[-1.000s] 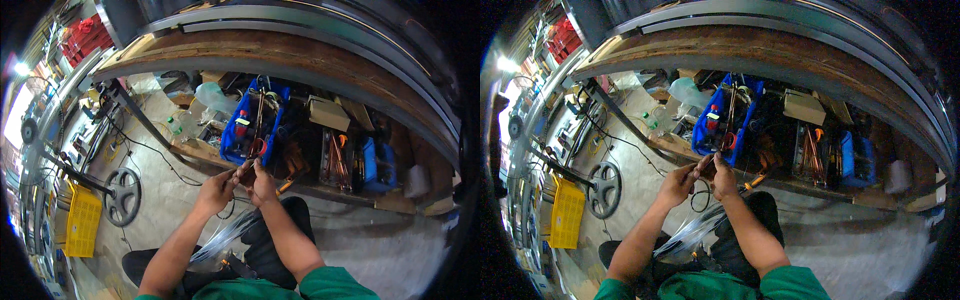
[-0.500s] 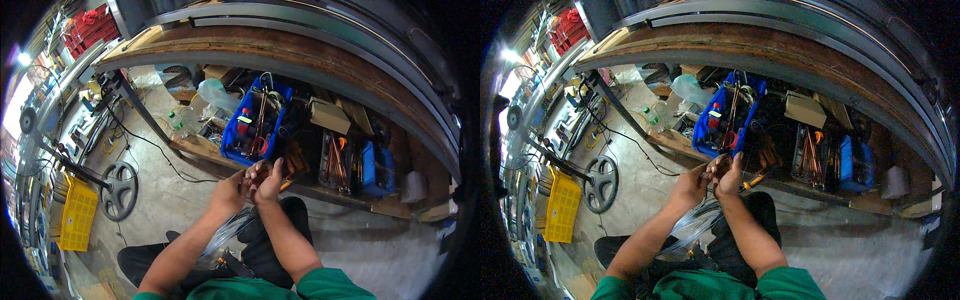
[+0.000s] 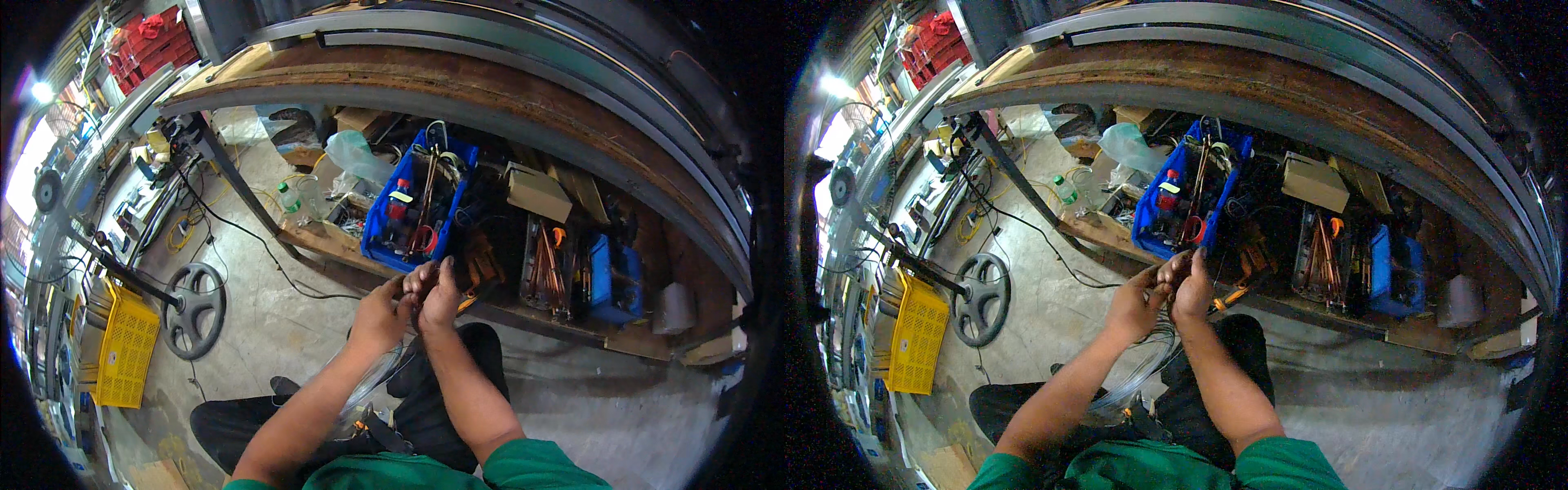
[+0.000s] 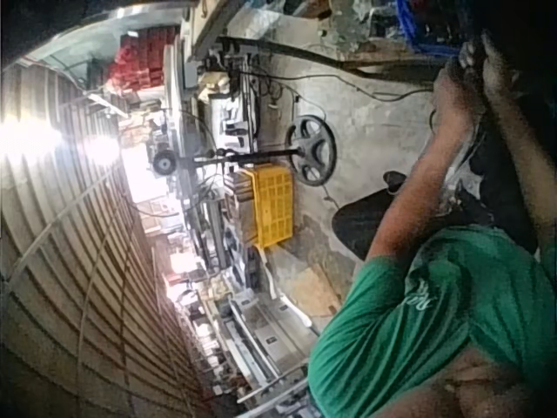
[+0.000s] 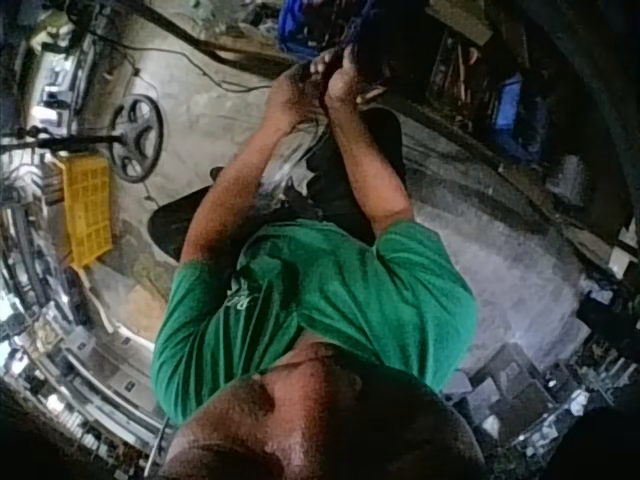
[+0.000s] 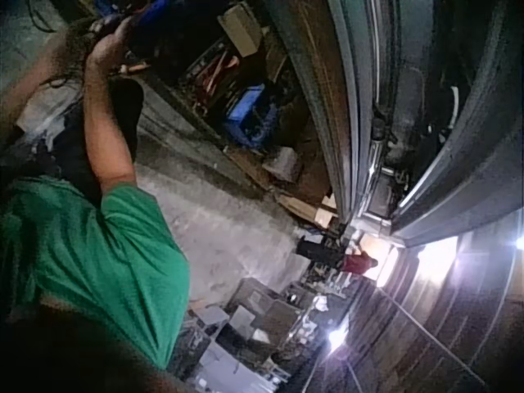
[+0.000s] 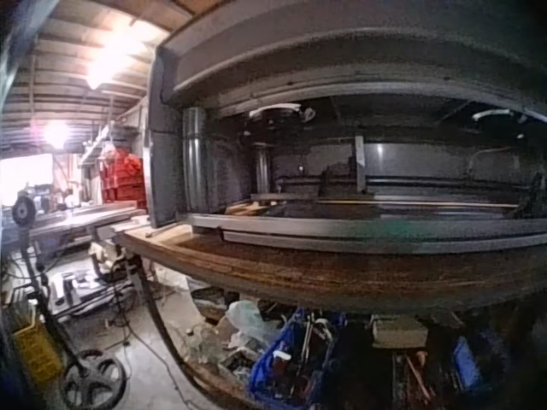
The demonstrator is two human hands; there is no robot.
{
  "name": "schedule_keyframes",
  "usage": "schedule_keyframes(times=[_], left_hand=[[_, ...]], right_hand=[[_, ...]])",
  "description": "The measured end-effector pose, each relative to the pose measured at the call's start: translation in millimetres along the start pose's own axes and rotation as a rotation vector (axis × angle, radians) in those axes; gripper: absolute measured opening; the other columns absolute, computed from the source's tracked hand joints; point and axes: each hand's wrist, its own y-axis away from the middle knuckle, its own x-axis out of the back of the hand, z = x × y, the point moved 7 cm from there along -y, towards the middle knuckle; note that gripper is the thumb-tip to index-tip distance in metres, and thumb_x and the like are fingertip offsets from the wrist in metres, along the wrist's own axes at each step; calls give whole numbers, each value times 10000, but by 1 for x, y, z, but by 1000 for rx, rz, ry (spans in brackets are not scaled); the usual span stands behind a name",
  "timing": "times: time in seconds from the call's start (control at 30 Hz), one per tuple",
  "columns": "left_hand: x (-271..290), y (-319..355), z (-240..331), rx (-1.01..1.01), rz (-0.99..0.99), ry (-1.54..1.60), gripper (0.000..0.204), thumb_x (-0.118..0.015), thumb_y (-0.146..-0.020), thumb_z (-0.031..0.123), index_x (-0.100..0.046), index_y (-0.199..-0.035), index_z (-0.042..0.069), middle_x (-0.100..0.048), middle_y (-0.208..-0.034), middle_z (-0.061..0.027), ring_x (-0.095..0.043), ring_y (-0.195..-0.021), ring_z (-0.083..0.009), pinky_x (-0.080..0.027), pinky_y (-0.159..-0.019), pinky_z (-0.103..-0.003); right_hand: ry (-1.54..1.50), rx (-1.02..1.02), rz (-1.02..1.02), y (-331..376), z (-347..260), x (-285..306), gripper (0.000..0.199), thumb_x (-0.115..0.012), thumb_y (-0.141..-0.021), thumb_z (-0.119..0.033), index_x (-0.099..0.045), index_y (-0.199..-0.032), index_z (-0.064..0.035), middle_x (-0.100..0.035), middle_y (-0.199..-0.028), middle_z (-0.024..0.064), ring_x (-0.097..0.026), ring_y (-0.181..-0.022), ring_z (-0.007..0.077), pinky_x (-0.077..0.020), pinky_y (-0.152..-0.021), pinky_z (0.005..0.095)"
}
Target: The person sits on the floor and strips the outer insulation from several white wires using a handheld tool. They repeatedly pull the insulation off, cut the wires, and gather the stripped ends.
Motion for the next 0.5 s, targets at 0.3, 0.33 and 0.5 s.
schedule_keyframes(times=[0.3, 0.33, 0.5], left_hand=[[-8, 9, -20, 237, -260, 15, 393, -608, -927, 239, -581, -1230, -11, -679, -825, -179, -653, -686, -222, -502, -644, -356], [-13, 11, -22, 233, -302, -46, 410, -610, -940, 228, -560, -1255, -30, -688, -831, -151, -650, -655, -150, -505, -626, -317], [-27, 15, -31, 273, -359, 210, 426, -618, -940, 248, -551, -1261, -23, -680, -821, -82, -615, -612, -118, -487, -569, -286]], right_hand=[[143, -225, 126, 3, -3, 4, 531, -402, -983, -534, -478, -676, -106, -527, -640, 67, -504, -463, 185, -410, -399, 302], [179, -183, 160, 1, -3, 6, 527, -409, -981, -535, -472, -675, -111, -515, -621, 60, -492, -449, 183, -406, -397, 302], [216, -109, 203, 4, -9, 8, 519, -445, -971, -538, -430, -649, -132, -460, -556, 36, -453, -413, 173, -381, -384, 300]])
